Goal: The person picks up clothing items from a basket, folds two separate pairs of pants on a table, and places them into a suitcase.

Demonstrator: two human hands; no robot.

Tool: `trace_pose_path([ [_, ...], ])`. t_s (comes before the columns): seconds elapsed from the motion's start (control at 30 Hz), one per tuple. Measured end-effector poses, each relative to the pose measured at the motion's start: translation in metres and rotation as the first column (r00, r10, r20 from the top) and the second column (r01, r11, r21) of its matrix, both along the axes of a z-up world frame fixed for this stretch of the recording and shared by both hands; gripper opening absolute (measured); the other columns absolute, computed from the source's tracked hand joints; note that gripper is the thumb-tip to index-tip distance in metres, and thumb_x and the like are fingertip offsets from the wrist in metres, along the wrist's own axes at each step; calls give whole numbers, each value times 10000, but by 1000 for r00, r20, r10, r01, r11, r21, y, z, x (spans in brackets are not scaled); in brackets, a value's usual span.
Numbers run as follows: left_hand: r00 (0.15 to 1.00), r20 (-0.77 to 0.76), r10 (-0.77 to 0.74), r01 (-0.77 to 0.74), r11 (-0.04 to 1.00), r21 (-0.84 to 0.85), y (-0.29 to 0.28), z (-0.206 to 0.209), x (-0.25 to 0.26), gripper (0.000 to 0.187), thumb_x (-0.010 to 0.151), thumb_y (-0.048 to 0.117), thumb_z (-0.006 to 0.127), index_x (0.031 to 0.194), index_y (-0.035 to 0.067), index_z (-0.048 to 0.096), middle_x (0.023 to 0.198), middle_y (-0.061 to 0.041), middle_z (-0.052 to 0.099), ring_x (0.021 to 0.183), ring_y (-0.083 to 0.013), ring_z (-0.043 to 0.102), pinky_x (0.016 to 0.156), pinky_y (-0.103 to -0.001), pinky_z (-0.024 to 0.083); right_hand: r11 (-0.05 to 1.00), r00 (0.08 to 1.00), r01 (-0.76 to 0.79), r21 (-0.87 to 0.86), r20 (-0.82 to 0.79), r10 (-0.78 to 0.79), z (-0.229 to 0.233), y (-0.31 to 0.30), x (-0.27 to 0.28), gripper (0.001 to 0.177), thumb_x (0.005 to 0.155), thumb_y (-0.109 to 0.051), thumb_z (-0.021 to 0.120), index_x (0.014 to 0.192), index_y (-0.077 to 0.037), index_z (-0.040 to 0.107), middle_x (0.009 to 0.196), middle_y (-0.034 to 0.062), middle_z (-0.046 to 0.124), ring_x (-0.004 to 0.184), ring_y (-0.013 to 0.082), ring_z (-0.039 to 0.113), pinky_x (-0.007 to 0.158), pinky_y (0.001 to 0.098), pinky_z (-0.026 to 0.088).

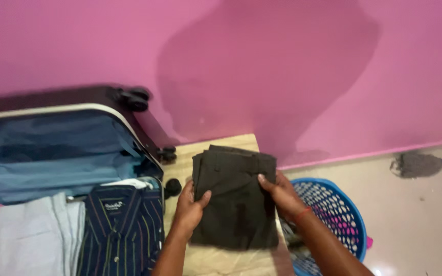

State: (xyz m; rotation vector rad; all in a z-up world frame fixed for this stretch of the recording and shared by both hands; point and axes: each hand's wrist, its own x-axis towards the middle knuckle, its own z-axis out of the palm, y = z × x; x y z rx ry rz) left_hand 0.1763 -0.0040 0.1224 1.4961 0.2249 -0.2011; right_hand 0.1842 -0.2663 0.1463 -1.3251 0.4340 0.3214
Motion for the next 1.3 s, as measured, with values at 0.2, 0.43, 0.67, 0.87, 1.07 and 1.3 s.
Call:
trace_pose_path([
  [0.2, 993, 78, -88, 79, 991, 112, 20, 102, -20, 373, 896, -89, 674, 1265, -35, 663, 1191, -183, 755, 1084, -298, 689, 983, -446, 524, 945, 965, -69, -318, 218, 144, 96, -20, -17, 568, 910, -71, 616, 1461, -117, 484, 1296, 163, 702, 1262, 261, 663, 1079, 407, 475],
  [0.43, 841, 349, -414, 321, 900, 294, 49, -95, -108, 469, 811, -9, 621, 1272, -5, 535, 1331, -195, 705, 1366, -320, 583, 1215, -440, 250, 934, 861, -317, -165, 364, 357, -14, -46, -120, 638, 754, 170, 671, 1359, -25, 618, 1502, 115, 582, 1380, 261, 561, 1080, 434, 456],
  [0.67, 893, -43, -449, 431, 822, 371, 30, -154, -149, 625, 923, 376, 693, 1446, 69, 543, 1216, -189, 686, 1184, -340, 683, 1122, -471, 359, 962, 963, -270, -38, 8, 271, -181, -76, -186, 732, 814, 136, 714, 1485, -48, 484, 1509, 120, 579, 1412, 252, 539, 1165, 359, 390],
  [0.87, 978, 6, -210, 206, 963, 172, -6, -123, -129, 767, 899, 476, 697, 1472, 35, 442, 1389, -185, 640, 1316, -320, 599, 1097, -434, 408, 964, 982, -160, -214, 69, 179, -141, -70, -166, 623, 915, -70, 676, 1494, -80, 448, 1472, 115, 608, 1364, 232, 558, 1136, 353, 407],
  [1.07, 962, -272, 25, 104, 887, 450, -40, -63, -74, 706, 811, 518, 756, 1345, 88, 588, 1230, -195, 722, 1185, -331, 697, 1002, -407, 530, 838, 988, -62, -542, 84, 127, -135, -59, -104, 529, 952, -356, 640, 1377, -48, 573, 1287, 165, 724, 1186, 244, 688, 1029, 344, 503],
  [1.3, 935, -345, 77, 256, 527, 811, -49, -92, -108, 597, 841, 563, 754, 1247, 132, 673, 1300, -112, 666, 1272, -335, 579, 1100, -436, 434, 804, 995, -19, -595, -91, -44, -133, -51, -99, 672, 815, -498, 759, 1305, -54, 636, 1217, 224, 773, 1109, 283, 751, 967, 364, 557],
])
